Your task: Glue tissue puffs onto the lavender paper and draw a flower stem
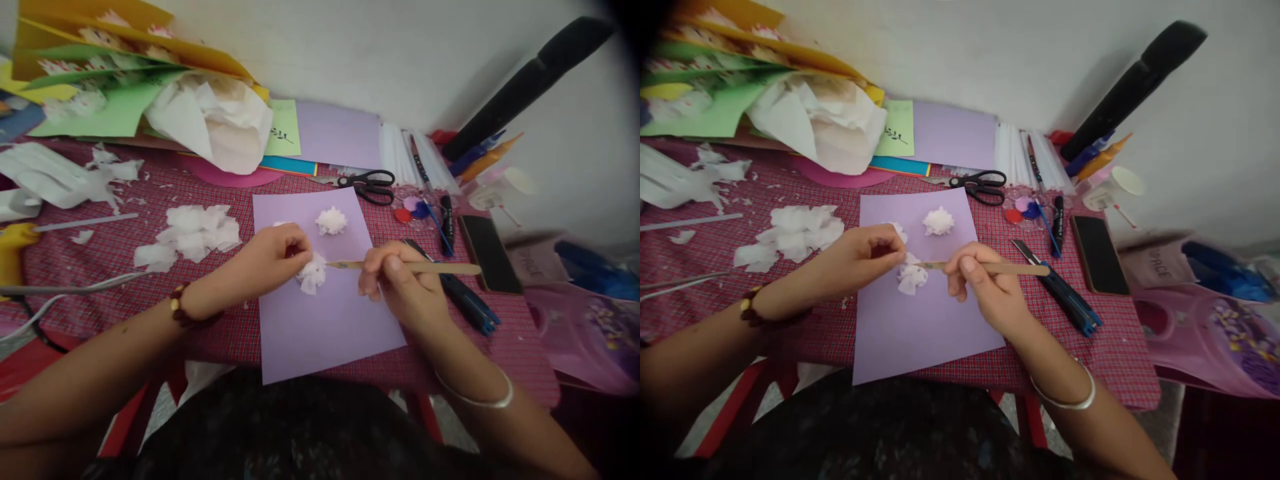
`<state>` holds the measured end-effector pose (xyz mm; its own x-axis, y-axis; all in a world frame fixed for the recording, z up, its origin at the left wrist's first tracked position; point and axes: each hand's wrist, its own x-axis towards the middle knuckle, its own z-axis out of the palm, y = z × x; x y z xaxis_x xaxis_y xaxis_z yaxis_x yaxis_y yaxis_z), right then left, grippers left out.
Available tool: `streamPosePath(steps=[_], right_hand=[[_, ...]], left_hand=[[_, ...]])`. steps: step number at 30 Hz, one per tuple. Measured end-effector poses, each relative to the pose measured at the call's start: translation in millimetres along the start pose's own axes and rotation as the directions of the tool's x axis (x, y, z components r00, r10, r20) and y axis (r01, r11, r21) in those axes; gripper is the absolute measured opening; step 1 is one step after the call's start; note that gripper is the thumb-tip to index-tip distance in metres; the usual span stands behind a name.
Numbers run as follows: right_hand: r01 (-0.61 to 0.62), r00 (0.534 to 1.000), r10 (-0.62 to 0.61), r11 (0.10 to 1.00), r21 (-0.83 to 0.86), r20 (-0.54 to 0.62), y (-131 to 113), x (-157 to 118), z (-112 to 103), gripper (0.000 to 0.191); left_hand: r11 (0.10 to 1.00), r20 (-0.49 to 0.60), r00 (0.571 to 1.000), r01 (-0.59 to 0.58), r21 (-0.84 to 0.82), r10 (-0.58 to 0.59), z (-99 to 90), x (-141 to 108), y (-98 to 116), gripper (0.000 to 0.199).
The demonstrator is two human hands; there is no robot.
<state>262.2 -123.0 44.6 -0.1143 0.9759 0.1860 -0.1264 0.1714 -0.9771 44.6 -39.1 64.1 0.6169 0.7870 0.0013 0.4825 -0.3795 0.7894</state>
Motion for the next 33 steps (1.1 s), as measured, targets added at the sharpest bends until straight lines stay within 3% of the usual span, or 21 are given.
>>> streamPosePath(steps=[4,7,10,13,15,22,26,29,31,33], right_hand=[[0.008,0.997,0.003,0.991,0.135,-0.081,5,1,-6,0.020],[-0.074,0.989,0.088,0.990,0.122,-0.117,10,2,-10,0.021],[-0.178,0.978,0.187,0.979,0.099,-0.095,16,2,-12,0.022],[-0.255,0.967,0.252,0.965,0.058,0.045,20,-1,-11,0.025],[-0.284,0.952,0.281,0.959,0.008,0.124,22,-5,-9,0.026],[-0.334,0.923,0.370,0.908,-0.252,0.109,30,-9,-10,0.031],[-0.337,0.916,0.391,0.875,-0.348,0.096,30,-6,-10,0.033],[-0.351,0.907,0.411,0.860,-0.370,0.094,26,-5,-9,0.031],[-0.360,0.903,0.421,0.851,-0.382,0.089,25,-5,-8,0.030],[-0.361,0.901,0.425,0.845,-0.395,0.085,27,-4,-9,0.030]], left_hand=[[0.986,-0.065,0.998,0.036,0.162,-0.026,-25.7,-16,-15,0.015],[0.979,-0.013,0.995,0.102,0.175,-0.101,-40.8,-45,-29,0.022],[0.979,0.063,0.987,0.135,0.152,-0.146,-40.9,-76,-41,0.041],[0.969,0.104,0.984,0.122,0.216,-0.147,-29.1,-99,-46,0.032],[0.957,0.063,0.988,0.120,0.264,-0.141,-20.2,-108,-45,0.019],[0.973,-0.051,0.995,0.096,0.208,-0.087,-12.2,-122,-33,0.049],[0.961,-0.277,0.960,0.114,0.253,-0.041,-31.5,-131,-46,0.032],[0.861,-0.450,0.892,0.263,0.436,-0.045,-55.6,-137,-66,0.019],[0.762,-0.501,0.863,0.369,0.532,-0.068,-70.1,-139,-82,0.026],[0.722,-0.504,0.856,0.420,0.549,-0.115,-79.7,-139,-97,0.040]])
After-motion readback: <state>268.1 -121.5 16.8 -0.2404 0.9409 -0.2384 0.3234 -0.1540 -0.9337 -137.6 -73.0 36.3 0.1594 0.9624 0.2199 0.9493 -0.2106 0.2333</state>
